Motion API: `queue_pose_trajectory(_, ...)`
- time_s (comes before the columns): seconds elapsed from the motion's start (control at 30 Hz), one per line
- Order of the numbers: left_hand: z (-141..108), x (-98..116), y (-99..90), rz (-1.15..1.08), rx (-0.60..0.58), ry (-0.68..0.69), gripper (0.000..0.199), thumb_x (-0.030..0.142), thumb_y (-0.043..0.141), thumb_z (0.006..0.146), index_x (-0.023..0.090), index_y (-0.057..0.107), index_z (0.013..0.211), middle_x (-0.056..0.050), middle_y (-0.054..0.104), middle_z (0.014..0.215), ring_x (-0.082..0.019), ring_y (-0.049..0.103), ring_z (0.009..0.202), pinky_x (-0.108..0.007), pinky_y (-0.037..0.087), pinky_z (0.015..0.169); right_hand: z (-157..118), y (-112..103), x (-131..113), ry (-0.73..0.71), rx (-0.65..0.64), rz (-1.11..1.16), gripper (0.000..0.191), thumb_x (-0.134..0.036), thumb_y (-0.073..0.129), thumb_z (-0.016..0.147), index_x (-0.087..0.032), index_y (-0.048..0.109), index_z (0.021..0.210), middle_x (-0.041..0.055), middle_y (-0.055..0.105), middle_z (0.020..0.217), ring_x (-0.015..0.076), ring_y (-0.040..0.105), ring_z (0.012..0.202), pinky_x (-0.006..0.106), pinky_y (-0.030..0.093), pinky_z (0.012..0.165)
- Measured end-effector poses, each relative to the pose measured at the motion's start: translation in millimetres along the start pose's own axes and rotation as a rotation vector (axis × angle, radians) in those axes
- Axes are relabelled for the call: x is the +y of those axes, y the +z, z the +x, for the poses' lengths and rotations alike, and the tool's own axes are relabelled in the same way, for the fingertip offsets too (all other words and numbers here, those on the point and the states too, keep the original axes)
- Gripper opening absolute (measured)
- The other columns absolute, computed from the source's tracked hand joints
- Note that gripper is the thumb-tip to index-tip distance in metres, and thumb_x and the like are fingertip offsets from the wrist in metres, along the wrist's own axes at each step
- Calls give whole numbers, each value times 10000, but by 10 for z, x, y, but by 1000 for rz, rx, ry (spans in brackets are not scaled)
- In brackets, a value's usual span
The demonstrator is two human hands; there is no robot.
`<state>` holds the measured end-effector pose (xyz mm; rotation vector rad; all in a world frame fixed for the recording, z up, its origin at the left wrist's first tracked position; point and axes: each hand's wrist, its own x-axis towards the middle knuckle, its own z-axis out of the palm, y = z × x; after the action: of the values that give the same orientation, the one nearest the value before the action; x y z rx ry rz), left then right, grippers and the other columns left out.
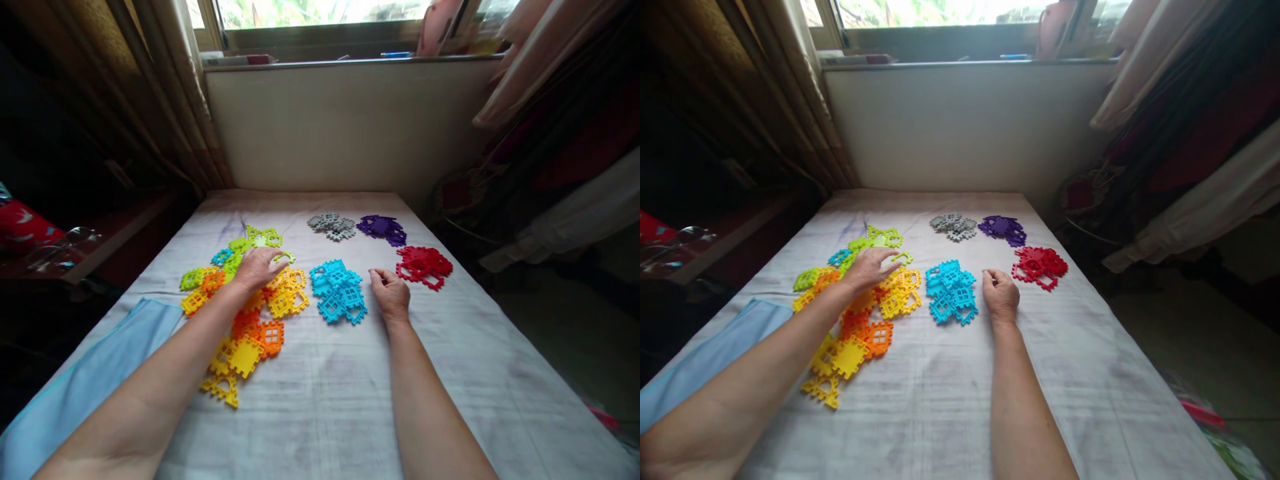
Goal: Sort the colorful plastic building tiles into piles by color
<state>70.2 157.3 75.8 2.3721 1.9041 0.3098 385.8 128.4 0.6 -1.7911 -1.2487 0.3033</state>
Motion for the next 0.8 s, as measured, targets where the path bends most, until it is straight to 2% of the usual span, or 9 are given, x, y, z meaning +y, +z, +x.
queue_pose_trajectory(0.07,-136,-311,-108,120,-2,-118,485,502,497,910,231,623,1292,-110,551,1451,-306,454,1376,-499,307,1149,-5,-4,-9,-3,-1,-8,408,-529,503,767,-221,768,813,74,755,804,225,652,708,317,463,675)
queue_pose_trajectory(0.13,-319,-578,-163,193,-49,-300,590,549,479,899,213,551,1379,-148,437,1539,-350,370,1431,-574,274,1149,-9,-6,-12,-5,-8,-13,411,-532,500,764,-225,769,815,72,757,810,224,651,709,315,459,673)
queue_pose_trajectory(0.2,-524,-745,-158,191,-145,-404,662,559,427,911,179,466,1452,-169,373,1575,-346,337,1454,-570,280,1150,-13,-6,-15,-11,-13,-13,421,-543,496,759,-228,770,814,71,760,816,223,649,709,312,455,669)
queue_pose_trajectory(0.27,-720,-790,-107,160,-210,-422,693,551,386,921,171,387,1501,-161,321,1603,-326,305,1475,-560,256,1167,-17,-8,-21,-16,-11,-13,439,-557,487,755,-226,771,810,72,762,824,223,648,713,312,451,665)
queue_pose_trajectory(0.37,-931,-694,-10,83,-170,-373,733,570,362,919,176,317,1536,-139,293,1619,-310,277,1491,-545,229,1188,-25,-18,-36,-5,-19,-32,465,-564,472,737,-217,773,811,83,761,830,230,650,720,320,446,668)
queue_pose_trajectory(0.47,-1022,-561,15,-26,-79,-289,787,629,369,897,148,348,1519,-135,380,1579,-288,360,1452,-452,282,1185,-29,-30,-40,-6,-31,-33,480,-577,474,731,-213,774,817,88,759,828,233,648,715,324,447,667)
queue_pose_trajectory(0.57,-1034,-536,-77,-110,-58,-270,712,623,387,883,195,479,1445,-88,557,1453,-258,527,1323,-373,387,1112,-26,-34,-31,-21,-28,-20,497,-597,474,746,-212,776,834,85,756,817,231,643,708,324,455,670)
queue_pose_trajectory(0.67,-1003,-677,-240,-149,-25,-356,553,561,387,893,257,637,1282,-38,705,1248,-236,643,1155,-314,473,976,-23,-31,-28,-12,-33,-20,495,-590,480,741,-209,781,843,88,756,824,231,642,707,326,460,676)
queue_pose_trajectory(0.8,-862,-1042,-421,-38,42,-487,468,505,406,880,275,701,1162,-36,749,1125,-252,679,1041,-301,490,835,-25,-25,-40,-10,-34,-26,473,-569,484,742,-215,782,840,87,758,836,230,644,713,325,459,673)
